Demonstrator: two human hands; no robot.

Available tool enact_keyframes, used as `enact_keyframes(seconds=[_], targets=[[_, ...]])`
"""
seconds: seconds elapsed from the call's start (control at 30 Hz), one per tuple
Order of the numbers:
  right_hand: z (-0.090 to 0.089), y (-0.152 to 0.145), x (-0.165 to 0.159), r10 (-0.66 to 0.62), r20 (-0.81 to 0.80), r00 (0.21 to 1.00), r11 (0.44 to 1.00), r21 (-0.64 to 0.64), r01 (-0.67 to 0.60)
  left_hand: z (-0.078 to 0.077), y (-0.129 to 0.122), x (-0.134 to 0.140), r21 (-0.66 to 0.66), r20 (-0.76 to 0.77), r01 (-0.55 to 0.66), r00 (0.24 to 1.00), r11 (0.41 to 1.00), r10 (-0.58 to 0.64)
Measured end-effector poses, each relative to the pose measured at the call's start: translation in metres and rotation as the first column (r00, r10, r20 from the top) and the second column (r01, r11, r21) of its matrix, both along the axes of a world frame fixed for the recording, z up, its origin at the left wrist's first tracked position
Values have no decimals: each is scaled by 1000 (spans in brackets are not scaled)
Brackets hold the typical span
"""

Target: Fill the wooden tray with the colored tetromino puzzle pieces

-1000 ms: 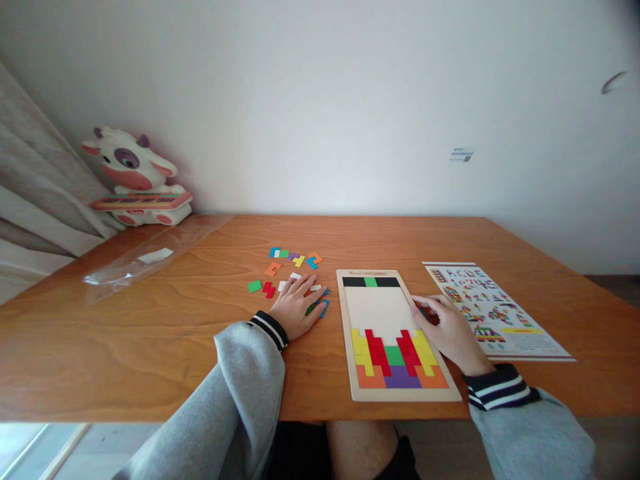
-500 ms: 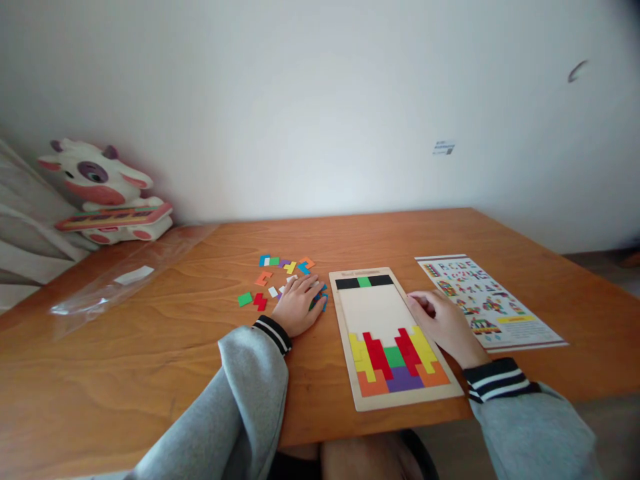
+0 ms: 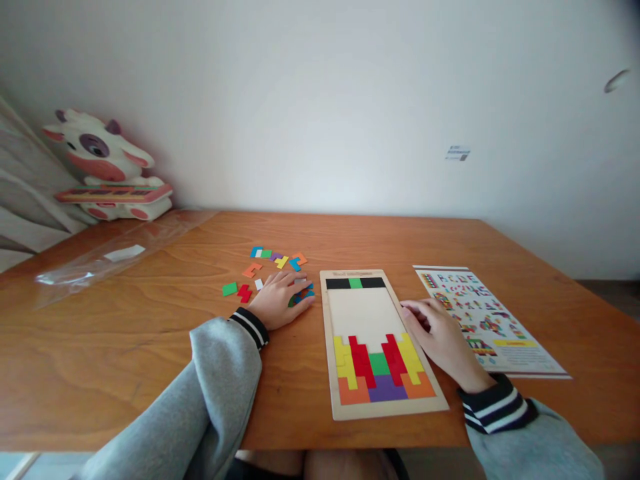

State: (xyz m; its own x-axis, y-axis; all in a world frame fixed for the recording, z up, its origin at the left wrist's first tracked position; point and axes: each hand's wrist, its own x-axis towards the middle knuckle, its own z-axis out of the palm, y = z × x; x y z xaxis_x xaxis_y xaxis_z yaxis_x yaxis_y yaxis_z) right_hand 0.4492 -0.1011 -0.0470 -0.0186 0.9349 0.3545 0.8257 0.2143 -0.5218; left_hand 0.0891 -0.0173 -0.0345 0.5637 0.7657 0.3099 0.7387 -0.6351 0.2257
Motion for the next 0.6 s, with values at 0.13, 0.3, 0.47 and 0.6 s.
enact_keyframes(seconds=[0.13,0.3,0.47,0.6], targets=[[-1,-4,-3,47,41,998,999,-8,-47,4,-2,4,-39,-16,-27,1000,999,26],[-2,-3,-1,47,11,999,999,-23,-46,5,-3,7,-73,-32,-58,998,996,56],[-4,-5,1,59,7,998,997,-42,-59,1,-3,7,-57,-17,-62,998,996,61],[-5,-3,0,52,26,998,999,10,-52,1,-4,9,-34,-25,-67,998,997,66]])
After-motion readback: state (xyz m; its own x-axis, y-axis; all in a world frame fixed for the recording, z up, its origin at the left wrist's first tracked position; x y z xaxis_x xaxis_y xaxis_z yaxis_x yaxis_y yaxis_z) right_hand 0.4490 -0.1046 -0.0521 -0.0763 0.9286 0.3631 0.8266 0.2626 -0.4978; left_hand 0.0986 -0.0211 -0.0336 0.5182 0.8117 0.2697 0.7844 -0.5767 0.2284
